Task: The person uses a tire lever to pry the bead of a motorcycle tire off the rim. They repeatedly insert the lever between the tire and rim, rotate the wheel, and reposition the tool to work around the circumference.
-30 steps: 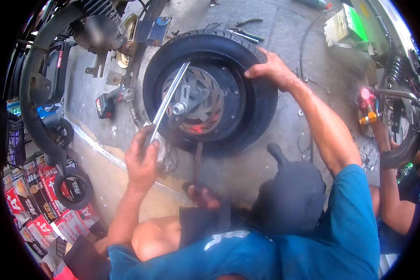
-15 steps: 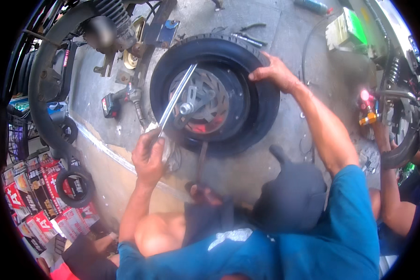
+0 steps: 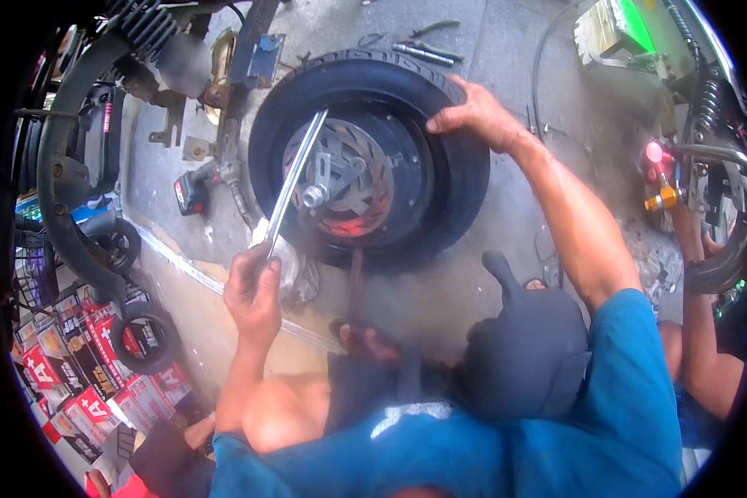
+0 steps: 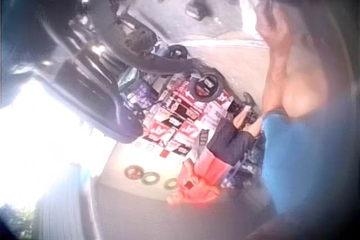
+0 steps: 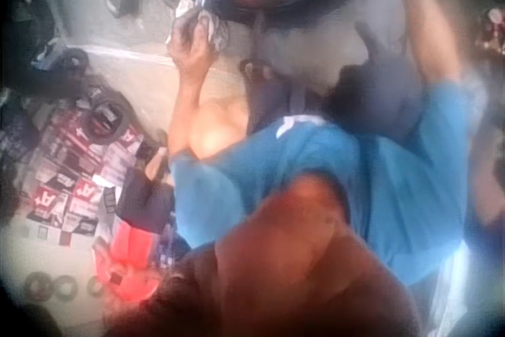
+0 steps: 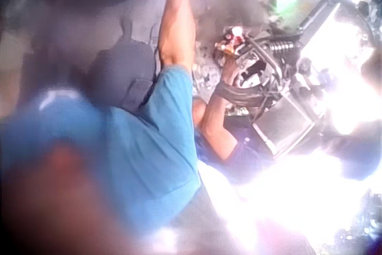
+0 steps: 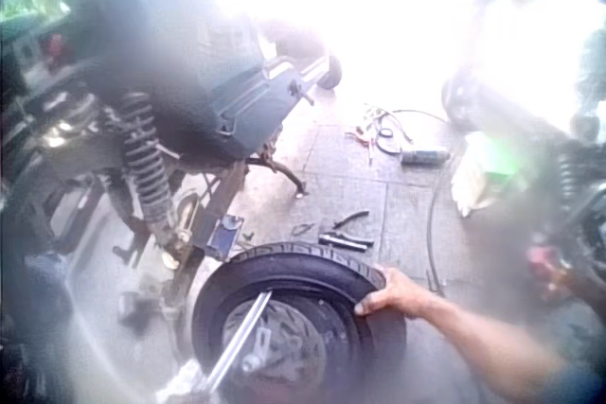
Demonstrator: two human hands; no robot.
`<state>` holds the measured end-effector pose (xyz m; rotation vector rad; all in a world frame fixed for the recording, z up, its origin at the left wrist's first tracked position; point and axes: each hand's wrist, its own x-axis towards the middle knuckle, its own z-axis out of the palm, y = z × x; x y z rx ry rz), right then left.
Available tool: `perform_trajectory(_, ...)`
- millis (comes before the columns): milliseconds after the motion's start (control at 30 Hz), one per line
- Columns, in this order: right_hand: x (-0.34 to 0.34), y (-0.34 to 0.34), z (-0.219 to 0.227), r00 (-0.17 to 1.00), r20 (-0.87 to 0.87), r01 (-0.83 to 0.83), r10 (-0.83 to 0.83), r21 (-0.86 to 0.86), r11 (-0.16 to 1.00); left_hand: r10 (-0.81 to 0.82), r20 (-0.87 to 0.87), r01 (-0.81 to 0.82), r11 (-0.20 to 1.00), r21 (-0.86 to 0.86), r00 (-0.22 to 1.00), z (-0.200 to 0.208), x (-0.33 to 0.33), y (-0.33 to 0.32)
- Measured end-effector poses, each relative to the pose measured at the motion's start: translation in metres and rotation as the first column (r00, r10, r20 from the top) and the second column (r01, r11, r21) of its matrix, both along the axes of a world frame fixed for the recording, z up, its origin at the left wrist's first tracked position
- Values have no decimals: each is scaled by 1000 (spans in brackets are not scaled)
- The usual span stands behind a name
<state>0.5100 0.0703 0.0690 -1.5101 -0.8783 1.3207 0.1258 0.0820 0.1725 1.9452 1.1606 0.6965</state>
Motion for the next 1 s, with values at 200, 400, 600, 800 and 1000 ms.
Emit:
perform_trajectory(200, 0, 3, -11, 999, 3, -32, 32, 9, 999, 30, -72, -37, 994, -104, 997, 10, -6, 6)
perform_trajectory(400, 3, -1, -14, 1000, -8, 1, -1, 9, 1000, 34, -118, -47, 993, -105, 992, 28, 13, -8)
perform_trajectory(600, 7, -5, -13, 1000, -17, 9, -9, -29, 1000, 2, -14, -4, 997, -78, 1000, -8, -1, -12)
perform_trajectory(800, 1, -2, -16, 999, -41, -35, 36, 27, 999, -65, -10, 65, 973, 220, 998, -66, -17, -16)
perform_trajectory(1000, -6, -4, -13, 997, -69, -33, 33, -2, 999, -105, -78, 120, 967, 223, 991, -25, 0, 10)
